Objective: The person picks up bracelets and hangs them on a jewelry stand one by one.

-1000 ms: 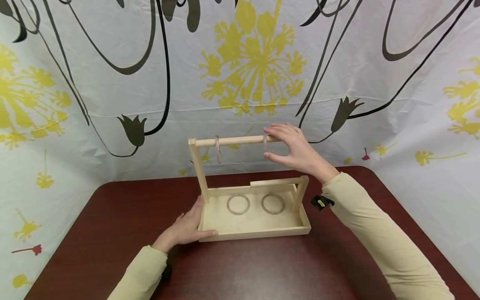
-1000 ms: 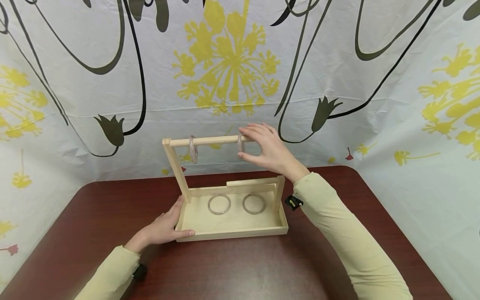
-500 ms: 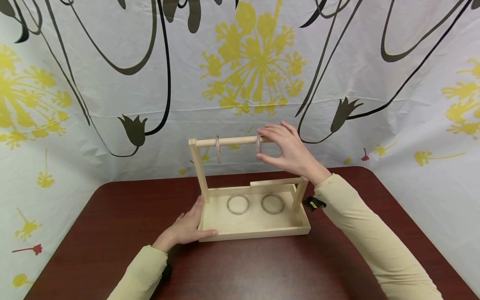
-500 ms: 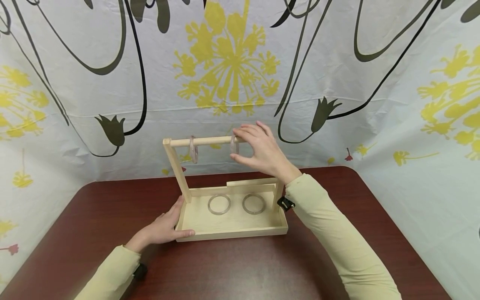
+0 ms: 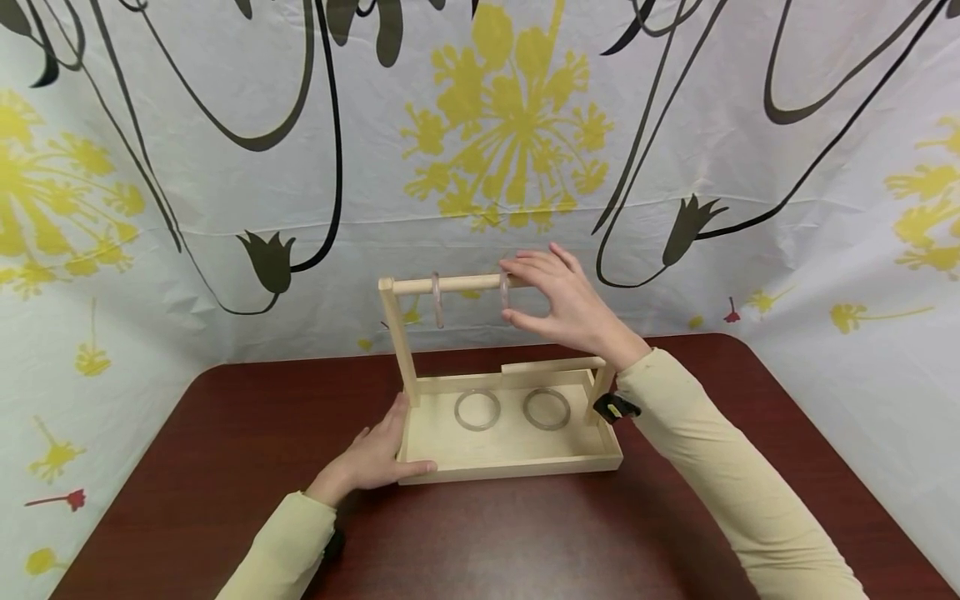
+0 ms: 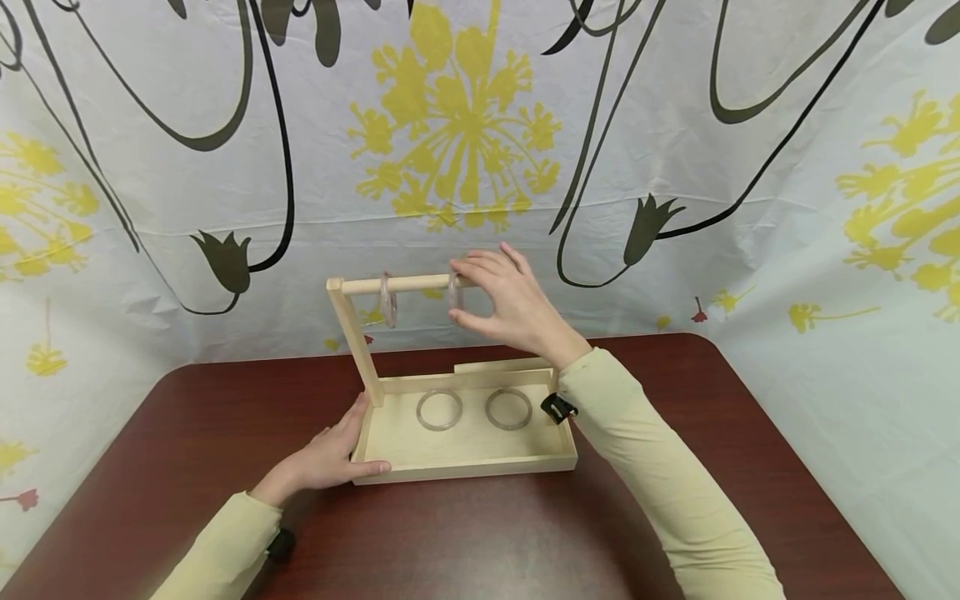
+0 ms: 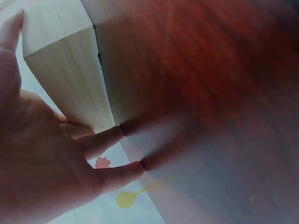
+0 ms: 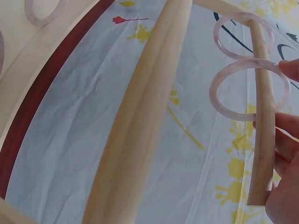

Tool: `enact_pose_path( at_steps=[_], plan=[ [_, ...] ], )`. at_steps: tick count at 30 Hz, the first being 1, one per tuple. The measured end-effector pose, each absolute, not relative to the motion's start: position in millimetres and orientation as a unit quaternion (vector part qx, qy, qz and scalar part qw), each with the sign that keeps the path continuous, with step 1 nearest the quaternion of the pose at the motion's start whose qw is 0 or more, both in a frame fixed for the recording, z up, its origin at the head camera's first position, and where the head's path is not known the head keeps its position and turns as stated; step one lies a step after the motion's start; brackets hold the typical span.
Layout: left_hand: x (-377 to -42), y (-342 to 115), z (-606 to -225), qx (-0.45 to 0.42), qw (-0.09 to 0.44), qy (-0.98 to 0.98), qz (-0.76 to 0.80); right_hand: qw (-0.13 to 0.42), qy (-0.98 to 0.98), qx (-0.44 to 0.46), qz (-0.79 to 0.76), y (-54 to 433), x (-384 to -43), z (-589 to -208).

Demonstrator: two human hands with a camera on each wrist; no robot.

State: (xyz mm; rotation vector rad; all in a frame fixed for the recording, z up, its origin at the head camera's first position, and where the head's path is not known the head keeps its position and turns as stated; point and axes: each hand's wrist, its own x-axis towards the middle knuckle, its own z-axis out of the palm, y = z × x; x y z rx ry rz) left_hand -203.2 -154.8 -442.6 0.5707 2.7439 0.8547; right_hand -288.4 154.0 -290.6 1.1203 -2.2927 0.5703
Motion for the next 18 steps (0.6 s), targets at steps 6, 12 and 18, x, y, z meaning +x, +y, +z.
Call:
enact_pose_path(
  at_steps=[6,12,18],
  plan=[
    [-203,-155,-443,0.195,0.102,0.932,0.29,0.251,-0.846,0.422,0.209,148,-287,-288],
    [-203,-155,-443,0.197,0.101,0.93,0.293,0.241,-0.844,0.432,0.206,142,-286,-287],
    [-203,-155,-443,0.197,0.101,0.93,0.294,0.238,-0.847,0.431,0.2,136,-287,-287]
  ],
)
